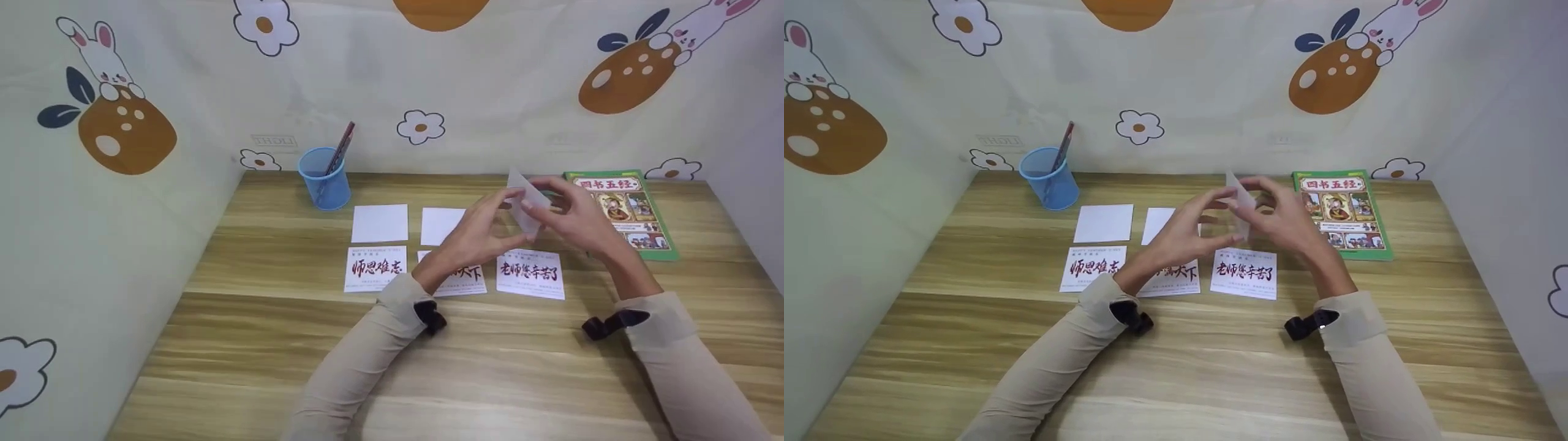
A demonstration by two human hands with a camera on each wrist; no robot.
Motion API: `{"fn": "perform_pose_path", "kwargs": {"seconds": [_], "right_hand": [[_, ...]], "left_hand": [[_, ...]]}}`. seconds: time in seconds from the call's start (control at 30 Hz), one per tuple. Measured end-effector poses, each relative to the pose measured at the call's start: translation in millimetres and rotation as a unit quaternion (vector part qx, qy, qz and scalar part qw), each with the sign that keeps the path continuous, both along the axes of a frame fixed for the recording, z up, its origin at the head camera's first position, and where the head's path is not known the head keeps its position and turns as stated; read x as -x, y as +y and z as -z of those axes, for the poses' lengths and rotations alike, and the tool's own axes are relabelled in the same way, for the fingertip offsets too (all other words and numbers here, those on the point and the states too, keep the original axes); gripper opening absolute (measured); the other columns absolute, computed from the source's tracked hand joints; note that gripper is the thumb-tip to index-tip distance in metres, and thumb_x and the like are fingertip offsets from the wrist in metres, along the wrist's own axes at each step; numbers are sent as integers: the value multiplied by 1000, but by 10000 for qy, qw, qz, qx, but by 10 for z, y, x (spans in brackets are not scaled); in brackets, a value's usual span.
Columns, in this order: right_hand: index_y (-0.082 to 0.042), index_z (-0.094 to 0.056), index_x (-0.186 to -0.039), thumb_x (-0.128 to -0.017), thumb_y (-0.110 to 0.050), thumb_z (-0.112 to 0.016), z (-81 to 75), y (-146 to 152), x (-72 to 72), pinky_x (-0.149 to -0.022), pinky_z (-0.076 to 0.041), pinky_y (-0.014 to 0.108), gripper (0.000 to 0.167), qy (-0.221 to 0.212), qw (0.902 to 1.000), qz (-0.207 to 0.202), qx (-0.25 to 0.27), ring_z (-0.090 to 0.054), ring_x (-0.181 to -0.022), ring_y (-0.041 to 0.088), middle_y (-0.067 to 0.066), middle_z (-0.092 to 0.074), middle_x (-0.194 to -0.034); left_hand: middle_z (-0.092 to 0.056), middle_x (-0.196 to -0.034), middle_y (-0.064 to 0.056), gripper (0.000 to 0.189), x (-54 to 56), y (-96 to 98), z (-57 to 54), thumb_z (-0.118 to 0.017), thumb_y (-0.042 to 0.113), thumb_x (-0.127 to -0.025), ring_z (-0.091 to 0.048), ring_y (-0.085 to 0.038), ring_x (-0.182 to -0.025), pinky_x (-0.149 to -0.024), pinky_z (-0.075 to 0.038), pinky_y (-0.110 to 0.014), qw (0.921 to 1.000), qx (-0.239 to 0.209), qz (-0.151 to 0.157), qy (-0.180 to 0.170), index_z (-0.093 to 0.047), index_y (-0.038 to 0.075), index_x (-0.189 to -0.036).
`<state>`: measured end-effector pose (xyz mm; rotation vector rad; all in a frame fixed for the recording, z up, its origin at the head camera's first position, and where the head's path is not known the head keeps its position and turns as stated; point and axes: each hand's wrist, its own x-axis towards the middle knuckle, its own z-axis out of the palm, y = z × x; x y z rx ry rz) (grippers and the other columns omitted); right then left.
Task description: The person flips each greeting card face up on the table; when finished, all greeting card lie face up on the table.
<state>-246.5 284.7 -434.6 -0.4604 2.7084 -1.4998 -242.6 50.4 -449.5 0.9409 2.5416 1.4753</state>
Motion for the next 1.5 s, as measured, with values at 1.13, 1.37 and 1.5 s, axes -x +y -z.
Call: {"fn": "perform_pose_path", "kwargs": {"seconds": [1.13,1.37,1.5], "right_hand": [[-17,-40,-164,-106,-32,-71,68,-148,-22,-92,-59,21,67,-142,9992,97,356,-67,-121,19,12,-64,-141],[-7,-43,-146,-102,-25,-77,51,-219,-52,-95,-60,21,58,-286,9984,7,481,-70,-119,17,16,-67,-135],[-6,-48,-140,-102,-17,-77,11,-276,-71,-93,-60,20,49,165,9972,315,665,-70,-118,18,12,-64,-134]], "left_hand": [[-57,-148,-17,55,35,-40,-21,-70,-5,-91,-77,-21,-91,-80,-68,-35,9598,-2140,-470,-1753,-46,10,-139],[-62,-142,-18,53,72,-64,-28,-64,-7,-97,-76,-23,-106,-87,-67,-37,9341,-2924,-580,-1962,-41,13,-140],[-69,-131,-14,54,127,-124,-20,-67,3,-102,-75,-19,-102,-86,-65,-31,9391,-2879,-823,-1687,-45,15,-149]]}}
